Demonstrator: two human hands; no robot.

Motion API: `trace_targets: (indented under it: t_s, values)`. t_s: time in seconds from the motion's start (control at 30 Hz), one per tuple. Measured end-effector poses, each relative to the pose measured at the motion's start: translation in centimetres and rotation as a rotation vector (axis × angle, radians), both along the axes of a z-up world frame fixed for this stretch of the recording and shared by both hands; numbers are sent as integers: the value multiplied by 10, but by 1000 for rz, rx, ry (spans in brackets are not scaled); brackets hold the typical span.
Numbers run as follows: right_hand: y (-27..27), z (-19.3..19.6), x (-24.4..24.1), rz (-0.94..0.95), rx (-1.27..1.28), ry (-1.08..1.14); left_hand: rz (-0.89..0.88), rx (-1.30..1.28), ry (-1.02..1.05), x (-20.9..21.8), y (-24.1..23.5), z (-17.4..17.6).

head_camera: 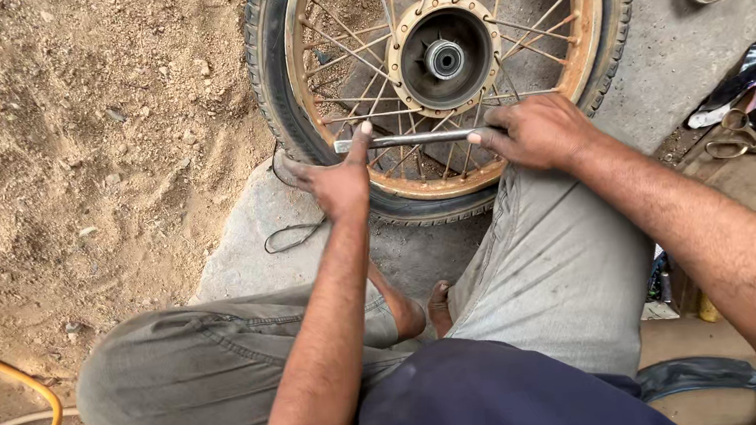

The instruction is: The person uses a metal tire lever to pry the bead of a motorcycle tire off the rim. After removing the tire, the person places it aside and opens a plastic toolbox to search through various small parts and tools.

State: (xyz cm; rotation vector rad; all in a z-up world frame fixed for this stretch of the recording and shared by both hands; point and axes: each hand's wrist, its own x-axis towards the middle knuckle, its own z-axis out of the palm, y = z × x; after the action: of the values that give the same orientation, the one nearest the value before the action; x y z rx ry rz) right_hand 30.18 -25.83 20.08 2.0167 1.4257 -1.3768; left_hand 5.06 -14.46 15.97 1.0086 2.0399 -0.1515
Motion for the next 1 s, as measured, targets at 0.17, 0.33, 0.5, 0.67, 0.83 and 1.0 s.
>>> trace_targets:
  t_s: [0.17, 0.33, 0.5, 0.67, 0.83, 1.0]
  values:
    - [-4, -31, 4, -77, -96, 61, -7, 16, 99, 2, -6, -18]
    - [-19, -61, 7, -113, 125, 154, -4, 90, 121, 1, -10, -25]
    - [-15, -53, 7, -136, 52, 98, 15, 56, 64, 2, -5, -21]
    - [-10, -47, 6, -114, 48, 81, -18, 40, 107, 4, -4, -23]
    - [-10, -49, 0, -129, -16, 93, -29, 28, 95, -2, -6, -28]
    - [-12, -60, -14, -68, 57, 101, -21, 4, 125, -2, -5, -29]
